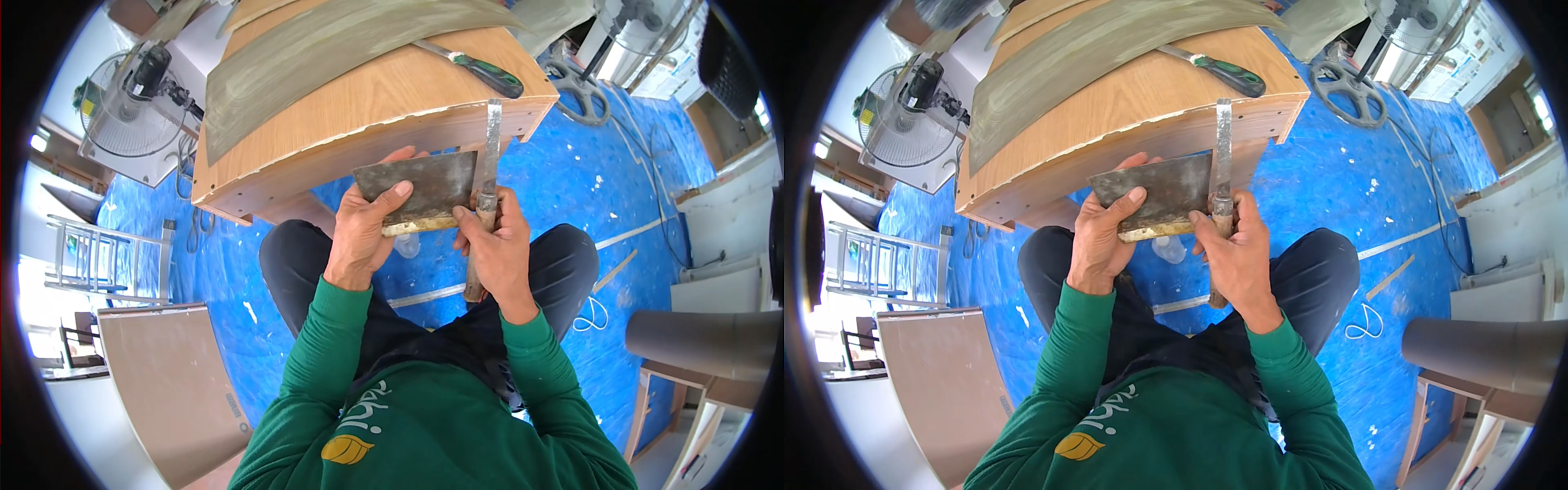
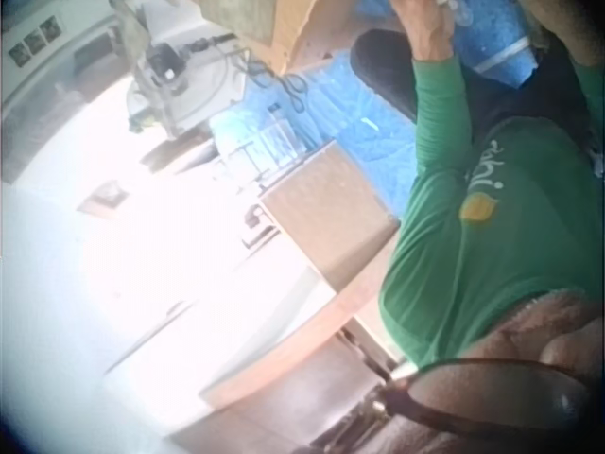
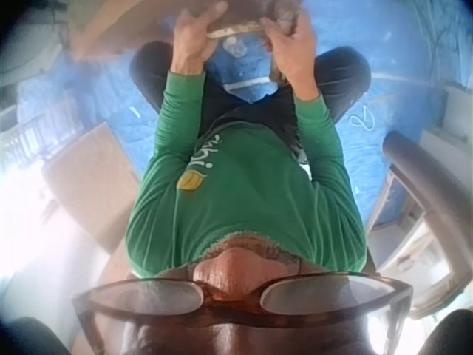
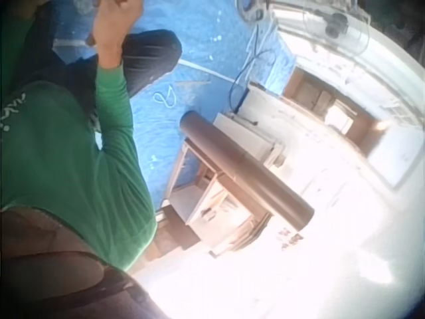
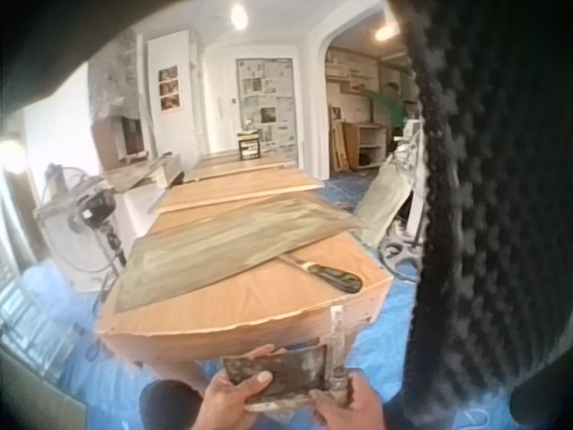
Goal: The person uses a small chisel and a metal plate to scrape and smooth the surface of a wooden cabinet door, then cleans the metal plate with another tool.
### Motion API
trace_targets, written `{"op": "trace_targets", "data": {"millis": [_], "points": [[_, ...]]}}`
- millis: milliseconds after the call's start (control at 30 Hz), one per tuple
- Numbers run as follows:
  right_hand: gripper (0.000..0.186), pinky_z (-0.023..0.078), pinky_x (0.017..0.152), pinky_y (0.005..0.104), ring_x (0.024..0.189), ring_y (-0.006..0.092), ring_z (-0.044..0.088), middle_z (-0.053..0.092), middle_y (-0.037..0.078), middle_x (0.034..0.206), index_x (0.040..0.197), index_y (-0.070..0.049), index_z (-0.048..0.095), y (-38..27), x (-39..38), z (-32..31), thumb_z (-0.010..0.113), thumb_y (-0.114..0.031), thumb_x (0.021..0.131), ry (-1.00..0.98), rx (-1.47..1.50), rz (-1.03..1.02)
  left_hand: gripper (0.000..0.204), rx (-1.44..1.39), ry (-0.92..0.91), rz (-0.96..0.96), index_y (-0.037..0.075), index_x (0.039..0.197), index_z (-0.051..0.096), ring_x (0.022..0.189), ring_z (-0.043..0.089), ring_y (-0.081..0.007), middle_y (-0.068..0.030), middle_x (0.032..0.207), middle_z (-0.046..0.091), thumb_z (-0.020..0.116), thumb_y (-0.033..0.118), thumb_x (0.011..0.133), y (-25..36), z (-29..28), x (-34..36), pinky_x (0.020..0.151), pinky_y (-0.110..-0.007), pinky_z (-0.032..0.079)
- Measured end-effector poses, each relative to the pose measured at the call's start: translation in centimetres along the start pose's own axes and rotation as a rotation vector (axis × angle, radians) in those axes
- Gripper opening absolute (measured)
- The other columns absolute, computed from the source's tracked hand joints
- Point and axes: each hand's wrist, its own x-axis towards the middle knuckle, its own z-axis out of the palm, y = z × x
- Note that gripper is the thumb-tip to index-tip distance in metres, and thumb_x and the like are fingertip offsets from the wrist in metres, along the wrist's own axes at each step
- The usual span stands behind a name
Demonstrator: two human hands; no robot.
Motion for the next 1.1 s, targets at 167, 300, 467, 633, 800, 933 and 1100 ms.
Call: {"op": "trace_targets", "data": {"millis": [167, 300, 467, 633, 800, 933, 1100], "points": [[0.031, 0.053, 0.058, 0.0284, 0.067, 0.0105, 0.066, 0.069, 0.004, 0.09, 0.127, -0.002, 0.059, 0.0, 0.1, 0.5, 0.079, -0.009, 0.105, -0.007, -0.001, 0.014, 0.047, 0.009, 0.024, -0.018, -0.005, 0.152, 0.063, 0.126, 0.074, -0.0267, -0.0193, 0.143, 0.073, 0.073, 0.001, 0.106, 0.3, -0.5, -0.2, 0.109, -0.042, 0.062], [0.03, 0.052, 0.057, 0.0283, 0.066, 0.0104, 0.066, 0.068, 0.004, 0.087, 0.126, -0.002, 0.059, -0.1, 0.1, 0.8, 0.078, -0.009, 0.105, -0.004, -0.014, 0.008, 0.039, 0.001, 0.047, 0.0, -0.005, 0.143, 0.069, 0.115, 0.077, -0.0233, -0.0156, 0.13, 0.078, 0.075, 0.001, 0.105, 0.5, -0.6, -0.3, 0.102, -0.039, 0.063], [0.03, 0.052, 0.057, 0.0281, 0.066, 0.0105, 0.066, 0.069, 0.003, 0.086, 0.126, -0.002, 0.06, -0.1, 0.7, 1.0, 0.079, -0.009, 0.105, -0.008, -0.025, -0.017, 0.031, 0.054, 0.086, -0.007, -0.004, 0.132, 0.073, 0.109, 0.077, -0.021, -0.0131, 0.124, 0.08, 0.08, 0.003, 0.103, 0.4, -1.1, 0.5, 0.098, -0.038, 0.063], [0.032, 0.052, 0.058, 0.0273, 0.067, 0.0094, 0.066, 0.072, 0.004, 0.089, 0.128, 0.0, 0.064, -2.1, 2.2, 1.6, 0.08, -0.012, 0.104, 0.031, -0.107, -0.077, 0.03, 0.157, 0.101, 0.094, -0.004, 0.129, 0.075, 0.107, 0.075, -0.0182, -0.0113, 0.121, 0.081, 0.083, 0.006, 0.102, 1.5, -0.8, 2.9, 0.096, -0.036, 0.062], [0.042, 0.052, 0.057, 0.0271, 0.067, 0.0094, 0.065, 0.072, 0.004, 0.091, 0.143, 0.002, 0.064, -3.8, 2.4, 0.4, 0.078, -0.012, 0.106, 0.04, -0.232, -0.106, 0.03, 0.282, 0.158, 0.115, -0.004, 0.128, 0.077, 0.111, 0.075, -0.0194, -0.0129, 0.125, 0.081, 0.085, 0.008, 0.101, 1.5, -1.8, 4.9, 0.1, -0.035, 0.06], [0.054, 0.052, 0.059, 0.0283, 0.066, 0.0088, 0.063, 0.07, 0.004, 0.085, 0.158, 0.003, 0.056, -5.6, 1.2, 0.8, 0.074, -0.015, 0.11, -0.045, -0.367, -0.108, 0.03, 0.284, 0.172, 0.187, -0.004, 0.127, 0.077, 0.109, 0.074, -0.0172, -0.0107, 0.122, 0.081, 0.084, 0.011, 0.102, 0.5, -2.3, 5.4, 0.1, -0.034, 0.059], [0.061, 0.052, 0.06, 0.0297, 0.065, 0.0091, 0.062, 0.069, 0.004, 0.083, 0.168, 0.001, 0.046, -7.4, 0.4, 2.3, 0.068, -0.012, 0.112, -0.147, -0.453, -0.124, 0.031, 0.229, 0.138, 0.183, -0.002, 0.129, 0.077, 0.113, 0.074, -0.017, -0.0084, 0.124, 0.081, 0.086, 0.01, 0.101, -0.1, -2.9, 5.7, 0.104, -0.035, 0.058]]}}
